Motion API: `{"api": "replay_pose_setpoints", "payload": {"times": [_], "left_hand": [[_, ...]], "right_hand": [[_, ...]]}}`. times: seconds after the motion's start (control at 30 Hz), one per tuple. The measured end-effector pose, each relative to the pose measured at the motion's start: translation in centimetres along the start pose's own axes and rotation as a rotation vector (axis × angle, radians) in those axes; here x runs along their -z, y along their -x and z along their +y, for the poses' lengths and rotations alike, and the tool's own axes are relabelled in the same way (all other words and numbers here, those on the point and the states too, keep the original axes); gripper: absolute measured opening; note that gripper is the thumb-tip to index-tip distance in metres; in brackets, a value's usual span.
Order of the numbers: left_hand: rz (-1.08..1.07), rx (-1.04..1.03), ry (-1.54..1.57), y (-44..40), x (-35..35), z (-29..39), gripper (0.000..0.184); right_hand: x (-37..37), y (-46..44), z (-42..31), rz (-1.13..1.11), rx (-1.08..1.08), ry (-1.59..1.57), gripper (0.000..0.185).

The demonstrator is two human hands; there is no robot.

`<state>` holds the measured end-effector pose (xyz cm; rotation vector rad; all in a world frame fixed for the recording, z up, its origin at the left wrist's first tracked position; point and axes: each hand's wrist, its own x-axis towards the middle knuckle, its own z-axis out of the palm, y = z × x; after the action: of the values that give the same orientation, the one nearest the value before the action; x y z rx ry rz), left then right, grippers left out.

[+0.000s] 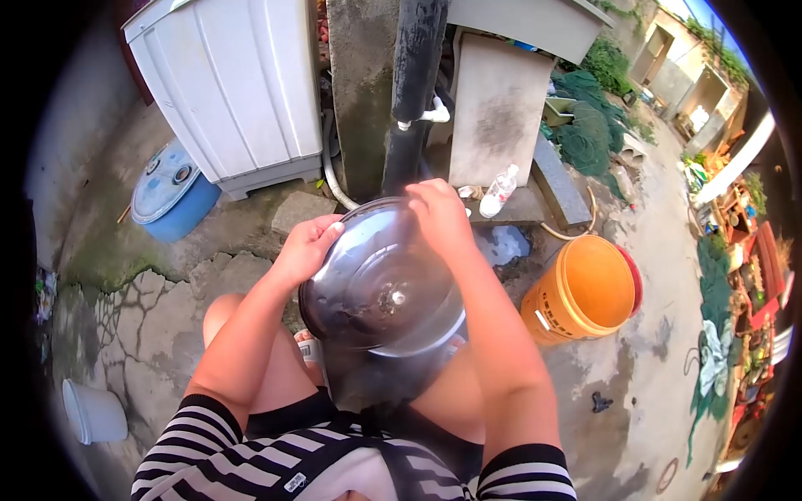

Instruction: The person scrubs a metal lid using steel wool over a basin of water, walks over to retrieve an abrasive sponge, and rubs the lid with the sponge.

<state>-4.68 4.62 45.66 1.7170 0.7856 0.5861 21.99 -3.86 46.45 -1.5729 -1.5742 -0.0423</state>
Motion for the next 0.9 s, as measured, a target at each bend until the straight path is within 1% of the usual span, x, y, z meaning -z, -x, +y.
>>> {"api": "replay_pose_setpoints", "payload": {"times": [0.1, 0.13, 0.23, 0.27, 0.37, 0.4, 0.43, 0.5, 0.53, 0.63, 0.7, 0.73, 0.83, 0.9], "left_hand": [[-0.022, 0.015, 0.046, -0.2, -1.3, 0.5, 0.033], [-0.020, 0.006, 0.057, -0.5, -1.3, 0.9, 0.033], [0.031, -0.038, -0.314, -0.8, -1.8, 3.4, 0.030], [0.095, -0.190, -0.419, -0.6, -2.8, 4.5, 0.027], [0.094, -0.188, -0.665, -0.3, -4.5, 7.8, 0.026], [0.078, -0.245, -0.682, -0.9, -4.3, 7.7, 0.026], [0.091, -0.210, -0.651, -1.1, -4.1, 7.7, 0.026], [0.120, -0.147, -0.583, -1.9, -3.6, 7.7, 0.026], [0.126, -0.175, -0.562, -2.4, -3.0, 6.6, 0.028], [0.064, -0.028, -0.340, -3.1, -2.3, 4.6, 0.029], [0.048, -0.027, -0.253, -3.3, -2.3, 3.3, 0.030], [0.047, -0.026, -0.234, -3.1, -2.5, 3.3, 0.030], [0.007, -0.012, -0.152, -3.2, -2.8, 3.2, 0.029], [-0.023, 0.010, -0.113, -3.3, -2.9, 3.5, 0.029]], "right_hand": [[1.7, -0.1, 0.1, -0.137, 0.005, 0.172, 0.015], [2.1, -0.2, -0.6, -0.133, -0.044, 0.141, 0.013], [2.4, 0.0, -1.1, -0.085, 0.001, 0.102, 0.014], [2.6, 0.0, -1.3, -0.130, -0.006, 0.065, 0.013], [2.8, 0.3, -2.1, -0.030, 0.102, 0.017, 0.017], [3.1, 0.4, -2.5, 0.048, 0.032, -0.068, 0.019], [3.5, 0.1, -3.0, 0.051, -0.158, -0.136, 0.019], [3.9, -0.4, -2.3, 0.169, -0.118, -0.047, 0.016], [4.0, -0.2, -2.2, 0.146, -0.114, -0.057, 0.016], [3.7, 0.3, -2.2, 0.074, -0.109, -0.082, 0.015], [2.5, 0.6, -2.5, 0.023, -0.105, -0.102, 0.014], [1.7, 0.8, -2.4, 0.080, -0.073, -0.102, 0.013], [1.1, 0.9, -2.8, 0.018, -0.064, -0.056, 0.013], [0.2, 1.2, -2.7, 0.064, 0.016, -0.047, 0.012]]}}
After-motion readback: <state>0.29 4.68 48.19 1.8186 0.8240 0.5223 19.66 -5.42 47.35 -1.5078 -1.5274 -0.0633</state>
